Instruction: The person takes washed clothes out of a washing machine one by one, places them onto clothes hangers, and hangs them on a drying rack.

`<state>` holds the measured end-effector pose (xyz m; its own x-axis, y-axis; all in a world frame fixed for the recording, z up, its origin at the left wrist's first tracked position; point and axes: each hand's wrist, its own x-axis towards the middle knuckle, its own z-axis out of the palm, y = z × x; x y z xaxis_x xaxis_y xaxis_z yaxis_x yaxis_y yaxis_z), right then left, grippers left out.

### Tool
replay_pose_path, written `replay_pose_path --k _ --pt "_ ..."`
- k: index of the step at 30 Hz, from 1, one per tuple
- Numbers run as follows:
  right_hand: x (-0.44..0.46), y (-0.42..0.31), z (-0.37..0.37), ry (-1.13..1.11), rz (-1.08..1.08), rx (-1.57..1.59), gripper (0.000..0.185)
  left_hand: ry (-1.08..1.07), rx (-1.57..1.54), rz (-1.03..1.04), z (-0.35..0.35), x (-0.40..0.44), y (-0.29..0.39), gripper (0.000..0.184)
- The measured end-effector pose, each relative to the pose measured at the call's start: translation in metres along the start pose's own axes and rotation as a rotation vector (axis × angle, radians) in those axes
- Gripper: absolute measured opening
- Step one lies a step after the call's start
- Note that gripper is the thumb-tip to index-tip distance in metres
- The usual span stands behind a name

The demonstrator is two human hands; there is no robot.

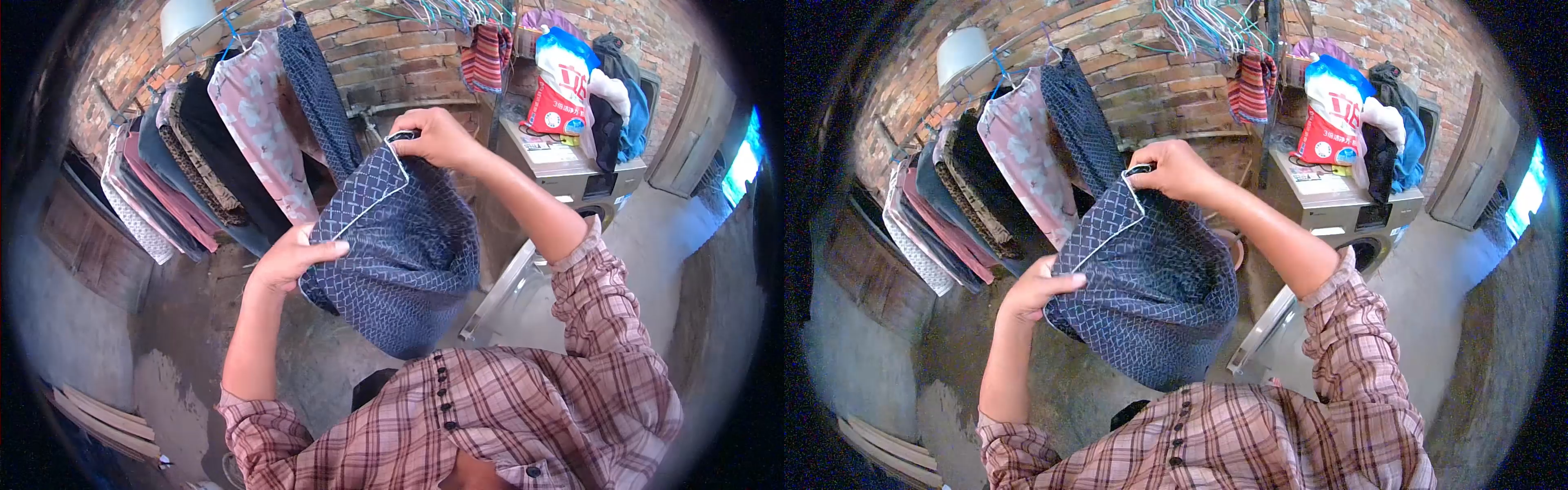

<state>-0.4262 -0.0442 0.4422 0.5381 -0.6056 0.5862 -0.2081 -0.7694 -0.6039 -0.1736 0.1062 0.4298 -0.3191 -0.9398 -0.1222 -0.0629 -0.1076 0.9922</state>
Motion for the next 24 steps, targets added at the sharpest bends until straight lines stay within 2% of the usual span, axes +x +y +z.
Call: replay_pose_path --k 2,3,4,6,8,10,12,14,15,17,18,20,22,24 --pt "-0.01 0.007 0.013 0.169 -0.072 -0.225 0.02 0.044 -0.196 0.033 0.003 0.006 0.003 0.034" --pt "-0.019 0.01 0.02 0.278 -0.12 -0.381 0.023 0.096 -0.322 0.026 0.001 0.012 0.001 0.027" --pt "-0.025 0.02 0.028 0.41 -0.242 -0.513 0.02 0.121 -0.399 0.012 0.001 0.017 0.003 0.025" --pt "-0.048 0.002 0.043 0.201 0.171 -0.294 0.015 0.171 -0.559 -0.014 0.004 0.026 0.004 0.022" --pt "-0.072 -0.001 0.069 -0.188 0.336 -0.068 0.015 0.12 -0.563 -0.011 0.014 0.032 -0.003 0.016" --pt "-0.099 0.032 0.122 -0.312 0.25 0.362 0.012 0.073 -0.492 -0.041 0.029 0.04 -0.011 0.015" --pt "-0.125 0.033 0.172 -0.289 0.617 1.068 0.024 0.07 -0.328 -0.026 0.056 0.039 -0.015 0.019" --pt "-0.142 0.031 0.179 -0.566 0.489 1.01 0.037 -0.041 -0.306 -0.069 0.067 0.038 -0.014 0.023" --pt "-0.152 0.053 0.189 -0.681 0.637 1.209 0.047 -0.057 -0.249 -0.057 0.072 0.038 -0.016 0.023" --pt "-0.156 0.055 0.191 -0.647 0.69 1.221 0.047 -0.063 -0.108 -0.073 0.085 0.038 -0.026 0.024" --pt "-0.153 0.053 0.19 -0.617 0.701 1.199 0.047 -0.166 -0.094 -0.143 0.091 0.034 -0.027 0.025" --pt "-0.151 0.048 0.191 -0.575 0.699 1.168 0.047 -0.252 0.059 -0.026 0.111 0.034 -0.052 0.026" --pt "-0.148 0.044 0.192 -0.549 0.69 1.142 0.047 -0.231 0.346 -0.004 0.131 0.02 -0.06 0.028" --pt "-0.145 0.04 0.193 -0.541 0.685 1.121 0.046 -0.143 0.447 0.15 0.147 0.005 -0.062 0.031"
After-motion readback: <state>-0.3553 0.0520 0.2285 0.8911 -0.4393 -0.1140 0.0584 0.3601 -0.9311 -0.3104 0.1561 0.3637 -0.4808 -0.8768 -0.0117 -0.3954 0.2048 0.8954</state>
